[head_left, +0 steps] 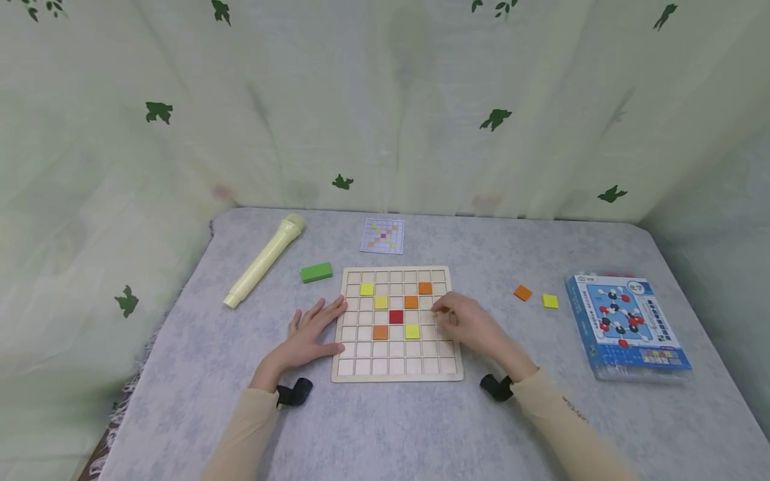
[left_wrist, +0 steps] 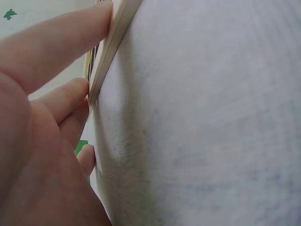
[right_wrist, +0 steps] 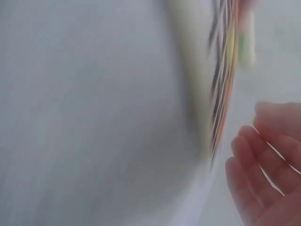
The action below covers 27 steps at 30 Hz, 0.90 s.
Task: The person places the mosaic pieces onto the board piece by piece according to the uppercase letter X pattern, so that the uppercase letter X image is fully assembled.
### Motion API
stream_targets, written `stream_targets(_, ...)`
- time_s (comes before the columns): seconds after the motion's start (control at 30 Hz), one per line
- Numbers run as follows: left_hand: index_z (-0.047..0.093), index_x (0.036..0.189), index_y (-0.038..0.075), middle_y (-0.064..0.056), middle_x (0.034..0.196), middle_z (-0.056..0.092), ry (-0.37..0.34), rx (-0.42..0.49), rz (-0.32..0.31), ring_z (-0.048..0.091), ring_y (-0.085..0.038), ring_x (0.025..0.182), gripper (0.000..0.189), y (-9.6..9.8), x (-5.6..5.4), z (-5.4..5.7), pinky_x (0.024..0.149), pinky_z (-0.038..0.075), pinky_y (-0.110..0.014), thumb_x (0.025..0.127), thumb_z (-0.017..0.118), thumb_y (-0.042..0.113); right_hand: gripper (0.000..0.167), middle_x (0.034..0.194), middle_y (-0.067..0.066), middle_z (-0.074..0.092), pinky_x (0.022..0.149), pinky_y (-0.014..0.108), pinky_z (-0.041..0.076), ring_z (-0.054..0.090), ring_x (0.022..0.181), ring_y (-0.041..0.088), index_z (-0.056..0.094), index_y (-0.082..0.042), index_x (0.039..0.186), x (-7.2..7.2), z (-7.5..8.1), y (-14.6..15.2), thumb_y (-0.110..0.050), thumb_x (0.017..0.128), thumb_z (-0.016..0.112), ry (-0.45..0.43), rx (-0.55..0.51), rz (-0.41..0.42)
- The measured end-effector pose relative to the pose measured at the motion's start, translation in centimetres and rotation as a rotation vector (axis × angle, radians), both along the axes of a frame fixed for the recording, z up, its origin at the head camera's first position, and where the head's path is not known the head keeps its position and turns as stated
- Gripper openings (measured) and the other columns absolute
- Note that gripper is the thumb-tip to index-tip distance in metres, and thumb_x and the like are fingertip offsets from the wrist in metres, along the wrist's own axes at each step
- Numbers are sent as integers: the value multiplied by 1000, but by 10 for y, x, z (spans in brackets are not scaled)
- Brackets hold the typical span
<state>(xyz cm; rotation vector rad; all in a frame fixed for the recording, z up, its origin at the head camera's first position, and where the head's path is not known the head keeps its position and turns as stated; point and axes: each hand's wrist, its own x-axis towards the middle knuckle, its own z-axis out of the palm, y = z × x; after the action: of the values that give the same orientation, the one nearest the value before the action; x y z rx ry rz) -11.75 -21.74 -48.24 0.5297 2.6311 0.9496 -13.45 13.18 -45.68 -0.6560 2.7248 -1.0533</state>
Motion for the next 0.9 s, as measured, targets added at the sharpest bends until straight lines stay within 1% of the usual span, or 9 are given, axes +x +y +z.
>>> stream_targets(0.07, 29, 152, 12, -4, 158, 17, 1, -1, 1, 2, -34, 144, 79, 0, 0, 0, 105, -13, -61, 87, 70, 32, 22, 106, 6, 63, 84, 40, 49, 58, 97, 23, 65, -3, 109, -4, -1, 24, -1, 87, 66, 13, -4, -67)
stream_targets(0.2, 29, 151, 12, -4, 158, 18, 5, -3, 0, 2, -35, 144, 79, -1, 0, -1, 105, -13, -61, 87, 70, 33, 24, 109, 15, 61, 85, 47, 47, 57, 100, 31, 64, 1, 111, -12, -7, 73, 0, 87, 66, 74, 38, -182)
stream_targets(0.3, 29, 151, 12, -4, 158, 18, 5, 4, -2, 3, -34, 144, 79, -1, 0, -1, 105, -13, -61, 87, 70, 34, 25, 113, 22, 57, 86, 52, 44, 53, 103, 37, 63, 4, 111, -18, -8, 102, -1, 87, 66, 95, 64, -256)
stream_targets(0.4, 29, 152, 12, -4, 158, 18, 5, 10, -4, 3, -34, 144, 79, -1, -1, -2, 105, -13, -61, 87, 70, 34, 24, 113, 25, 55, 86, 55, 43, 51, 102, 40, 62, 6, 110, -21, -9, 118, 0, 86, 66, 92, 92, -290)
stream_targets(0.47, 29, 152, 13, -4, 158, 18, 7, 8, -4, 3, -34, 144, 79, -1, -1, -2, 105, -13, -61, 87, 70, 34, 22, 107, 25, 56, 83, 53, 45, 52, 97, 38, 62, 7, 107, -23, -9, 123, 1, 85, 66, 92, 121, -281)
stream_targets(0.57, 29, 151, 13, -4, 158, 18, 10, 9, -4, 3, -35, 144, 79, -1, -1, -3, 105, -13, -61, 86, 70, 34, 18, 99, 21, 56, 77, 49, 47, 54, 88, 33, 63, 5, 102, -25, -10, 121, 3, 85, 66, 78, 152, -261)
stream_targets(0.67, 30, 151, 12, -4, 158, 18, 11, 10, -3, 3, -35, 144, 79, -1, -1, -3, 105, -13, -61, 86, 70, 33, 15, 94, 17, 57, 74, 46, 47, 54, 84, 30, 64, 4, 98, -27, -10, 109, 4, 83, 68, 93, 160, -235)
stream_targets(0.77, 30, 151, 12, -4, 158, 18, 12, 8, -3, 3, -35, 144, 79, 0, -1, -3, 105, -13, -61, 86, 70, 32, 15, 92, 13, 58, 74, 43, 48, 56, 84, 28, 65, 2, 95, -27, -9, 86, 3, 82, 70, 126, 129, -198)
stream_targets(0.9, 30, 151, 11, -5, 158, 19, 13, 5, -4, 4, -35, 144, 79, 0, 0, -2, 105, -13, -61, 86, 70, 31, 15, 93, 7, 60, 76, 38, 50, 57, 86, 23, 67, -2, 95, -18, -5, 42, 1, 81, 73, 152, 70, -92)
